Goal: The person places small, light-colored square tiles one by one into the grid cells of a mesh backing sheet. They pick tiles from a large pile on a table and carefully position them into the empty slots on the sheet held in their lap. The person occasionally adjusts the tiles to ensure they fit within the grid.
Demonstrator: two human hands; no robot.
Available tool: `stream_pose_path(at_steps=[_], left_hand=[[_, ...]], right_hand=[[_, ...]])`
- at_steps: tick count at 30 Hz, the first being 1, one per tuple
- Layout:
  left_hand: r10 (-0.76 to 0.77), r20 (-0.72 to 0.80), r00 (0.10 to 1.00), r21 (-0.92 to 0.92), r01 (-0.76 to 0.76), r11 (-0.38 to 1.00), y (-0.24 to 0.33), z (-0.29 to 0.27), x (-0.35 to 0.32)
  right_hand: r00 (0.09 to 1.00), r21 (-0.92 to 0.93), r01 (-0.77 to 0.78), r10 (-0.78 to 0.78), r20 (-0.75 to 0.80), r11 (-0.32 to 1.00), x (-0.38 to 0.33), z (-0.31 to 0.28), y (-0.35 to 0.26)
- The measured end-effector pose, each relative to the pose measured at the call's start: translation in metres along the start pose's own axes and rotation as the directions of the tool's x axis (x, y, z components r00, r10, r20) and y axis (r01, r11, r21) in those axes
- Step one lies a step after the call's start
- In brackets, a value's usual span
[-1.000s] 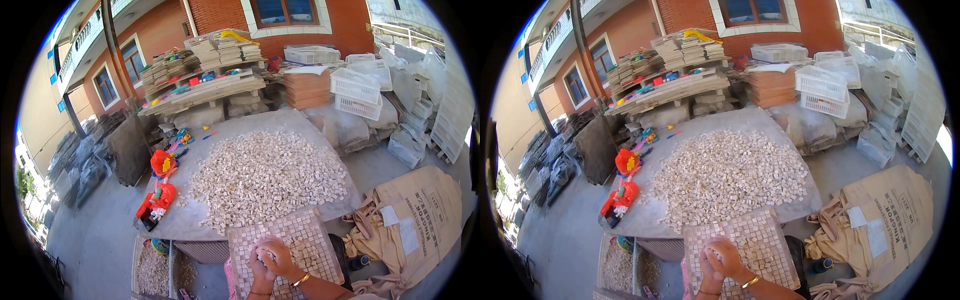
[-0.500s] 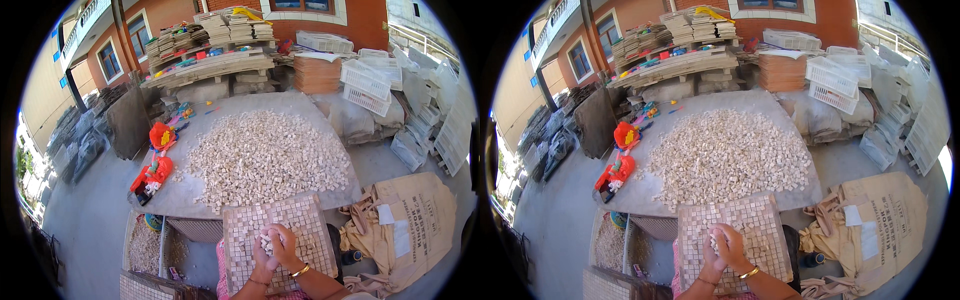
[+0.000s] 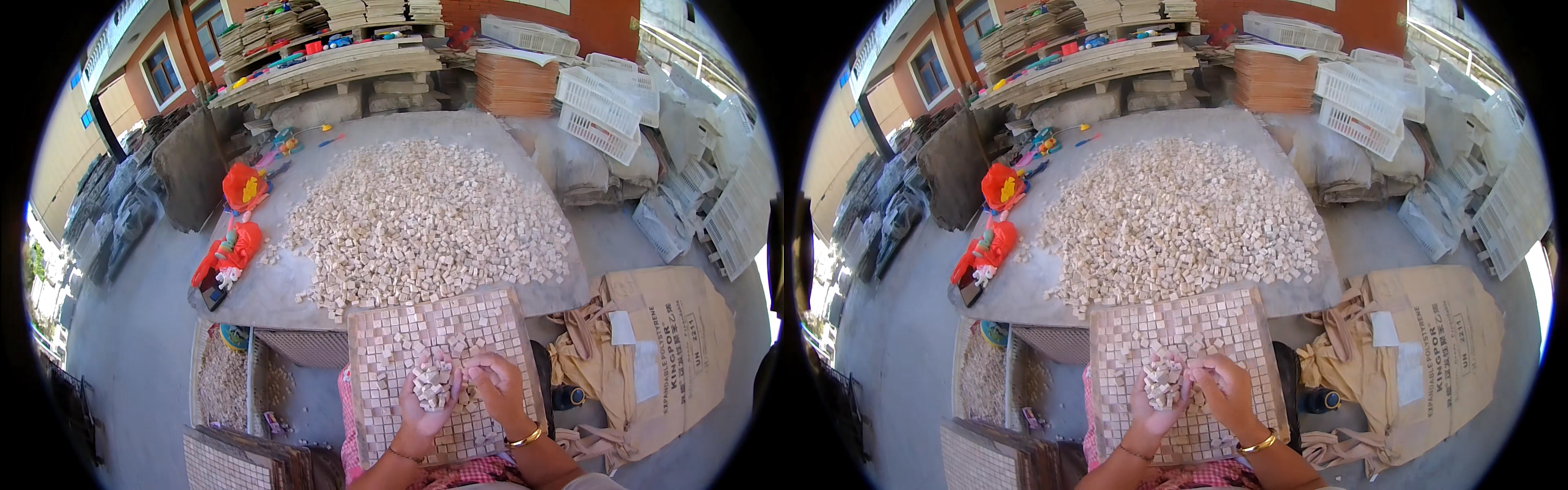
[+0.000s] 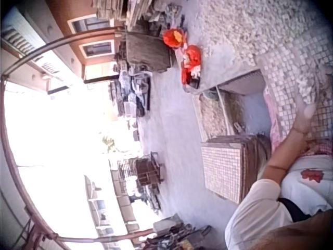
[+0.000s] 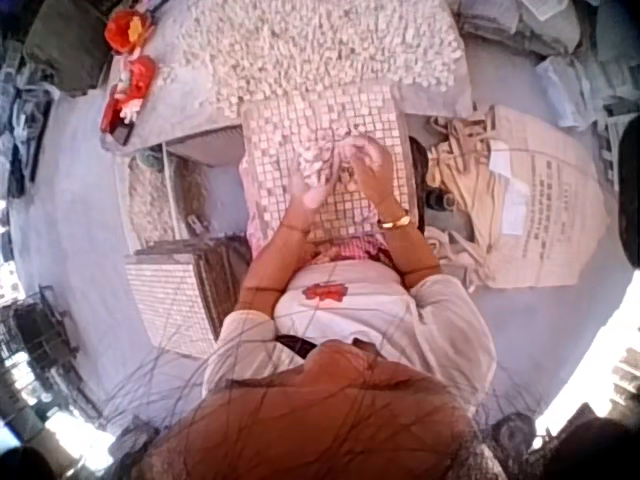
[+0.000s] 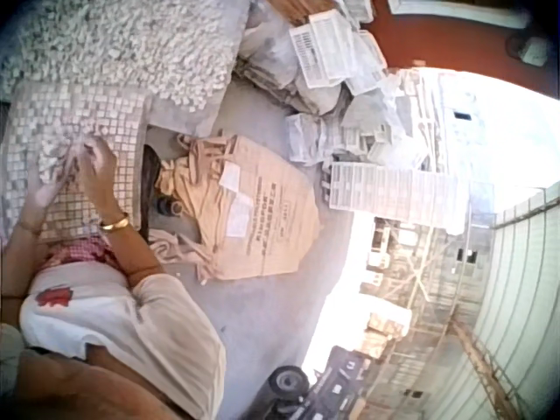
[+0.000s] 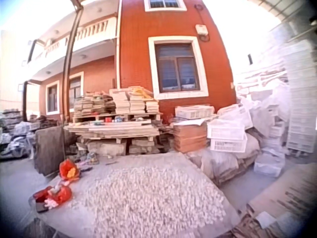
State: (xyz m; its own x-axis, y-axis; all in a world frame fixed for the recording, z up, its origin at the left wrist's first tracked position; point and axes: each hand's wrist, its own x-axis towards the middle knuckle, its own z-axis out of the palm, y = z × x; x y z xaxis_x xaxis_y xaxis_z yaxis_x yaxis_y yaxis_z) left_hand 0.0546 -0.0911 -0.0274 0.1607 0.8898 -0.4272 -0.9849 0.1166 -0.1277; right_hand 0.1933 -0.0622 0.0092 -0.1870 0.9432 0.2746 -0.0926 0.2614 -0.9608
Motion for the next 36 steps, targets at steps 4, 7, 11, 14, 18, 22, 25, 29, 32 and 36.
stream_pose_path(at_steps=[4, 7, 11, 14, 18, 22, 25, 29, 32, 36], left_hand=[[-0.074, 0.030, 0.997, -0.015, 0.075, 0.997, -0.001, -0.008, -0.016], [-0.163, 0.142, 0.976, 0.060, 0.156, 0.986, -0.003, -0.020, -0.024], [-0.103, -0.029, 0.994, 0.151, 0.106, 0.983, -0.008, -0.030, -0.025], [-0.102, -0.033, 0.994, 0.117, 0.106, 0.987, -0.009, -0.033, -0.022], [-0.191, 0.044, 0.981, -0.012, 0.192, 0.981, -0.004, -0.023, -0.025], [-0.128, -0.044, 0.991, -0.029, 0.127, 0.992, -0.006, -0.006, -0.026], [-0.106, 0.005, 0.994, -0.026, 0.106, 0.994, -0.004, 0.001, -0.030], [-0.124, 0.145, 0.982, -0.091, 0.138, 0.986, 0.003, 0.000, -0.030], [-0.109, 0.079, 0.991, -0.195, 0.123, 0.973, 0.009, -0.005, -0.032], [-0.102, 0.140, 0.985, -0.231, 0.133, 0.964, 0.014, -0.014, -0.034]], right_hand=[[0.982, -0.297, 0.117, -0.065, 0.177, 0.948, -0.009, -0.010, -0.011], [0.971, -0.345, 0.095, -0.010, 0.238, 0.934, -0.011, -0.005, -0.022], [0.958, -0.525, 0.223, -0.085, 0.274, 0.822, -0.010, 0.007, -0.028], [0.947, -0.502, 0.249, -0.098, 0.307, 0.828, -0.012, 0.005, -0.012], [0.952, -0.178, -0.210, 0.242, 0.187, 0.962, -0.006, -0.011, -0.021], [0.910, -0.339, -0.231, 0.326, 0.257, 0.912, 0.015, -0.035, -0.032], [0.851, -0.612, 0.123, 0.234, 0.469, 0.781, 0.027, -0.054, -0.031], [0.792, -0.580, -0.119, 0.429, 0.434, 0.806, 0.040, -0.047, -0.032], [0.741, -0.613, -0.216, 0.536, 0.404, 0.760, 0.049, -0.032, -0.046], [0.686, -0.759, 0.406, 0.379, 0.621, 0.509, 0.070, -0.020, -0.027]])
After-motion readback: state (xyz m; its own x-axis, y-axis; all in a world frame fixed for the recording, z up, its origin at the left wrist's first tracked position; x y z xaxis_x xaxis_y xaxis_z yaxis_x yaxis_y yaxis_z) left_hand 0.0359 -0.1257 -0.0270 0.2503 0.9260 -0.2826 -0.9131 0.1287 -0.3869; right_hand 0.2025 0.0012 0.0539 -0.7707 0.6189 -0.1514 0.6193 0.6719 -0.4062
